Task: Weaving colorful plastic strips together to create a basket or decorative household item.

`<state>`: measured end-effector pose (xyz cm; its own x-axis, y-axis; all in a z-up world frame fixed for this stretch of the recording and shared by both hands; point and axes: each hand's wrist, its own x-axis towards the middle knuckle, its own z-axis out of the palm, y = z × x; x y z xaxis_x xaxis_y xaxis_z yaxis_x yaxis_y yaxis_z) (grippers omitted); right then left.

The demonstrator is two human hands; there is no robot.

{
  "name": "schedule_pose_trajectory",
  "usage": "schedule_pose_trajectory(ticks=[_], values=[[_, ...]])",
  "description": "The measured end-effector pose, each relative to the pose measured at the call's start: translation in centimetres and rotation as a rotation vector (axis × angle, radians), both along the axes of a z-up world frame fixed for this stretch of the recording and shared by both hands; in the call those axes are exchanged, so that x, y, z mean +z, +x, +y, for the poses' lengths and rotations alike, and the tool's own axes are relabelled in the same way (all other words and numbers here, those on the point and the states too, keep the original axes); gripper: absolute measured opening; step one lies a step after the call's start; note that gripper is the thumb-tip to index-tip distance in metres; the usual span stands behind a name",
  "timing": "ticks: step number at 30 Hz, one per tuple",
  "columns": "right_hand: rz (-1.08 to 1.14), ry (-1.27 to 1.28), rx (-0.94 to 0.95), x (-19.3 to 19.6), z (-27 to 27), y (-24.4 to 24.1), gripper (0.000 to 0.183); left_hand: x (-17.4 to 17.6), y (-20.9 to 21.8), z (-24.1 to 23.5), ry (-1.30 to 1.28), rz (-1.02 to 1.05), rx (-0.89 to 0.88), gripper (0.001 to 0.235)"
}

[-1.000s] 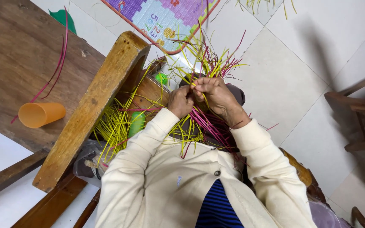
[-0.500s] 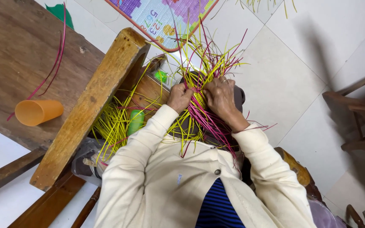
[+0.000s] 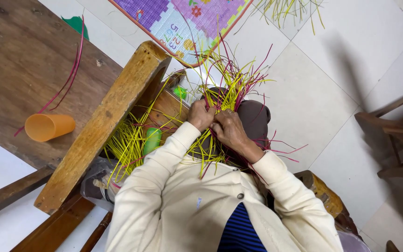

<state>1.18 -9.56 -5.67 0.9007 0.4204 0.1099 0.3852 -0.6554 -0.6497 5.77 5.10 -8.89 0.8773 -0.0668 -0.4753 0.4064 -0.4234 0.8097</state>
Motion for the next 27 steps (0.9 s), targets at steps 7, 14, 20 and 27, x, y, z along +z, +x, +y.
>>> schedule_pose_trajectory(ticks=[7, 14, 20, 27], values=[[0.002, 0.295, -0.134, 1.3, 0.9, 0.6, 0.009, -8.4, 0.9, -0.3, -0.134, 0.118, 0.070, 0.017], [-0.068, 0.041, 0.020, 2.9, 1.4, 1.0, 0.027, -3.3, 2.0, -0.3, -0.349, 0.297, 0.256, 0.021], [-0.086, -0.204, 0.096, 1.9, 1.4, 1.3, 0.031, 0.9, 1.8, -0.7, -0.234, 0.298, 0.259, 0.030], [0.008, 0.109, 0.055, 1.3, 0.1, 1.9, 0.011, -3.3, 1.6, -0.4, -0.268, 0.262, 0.306, 0.018]])
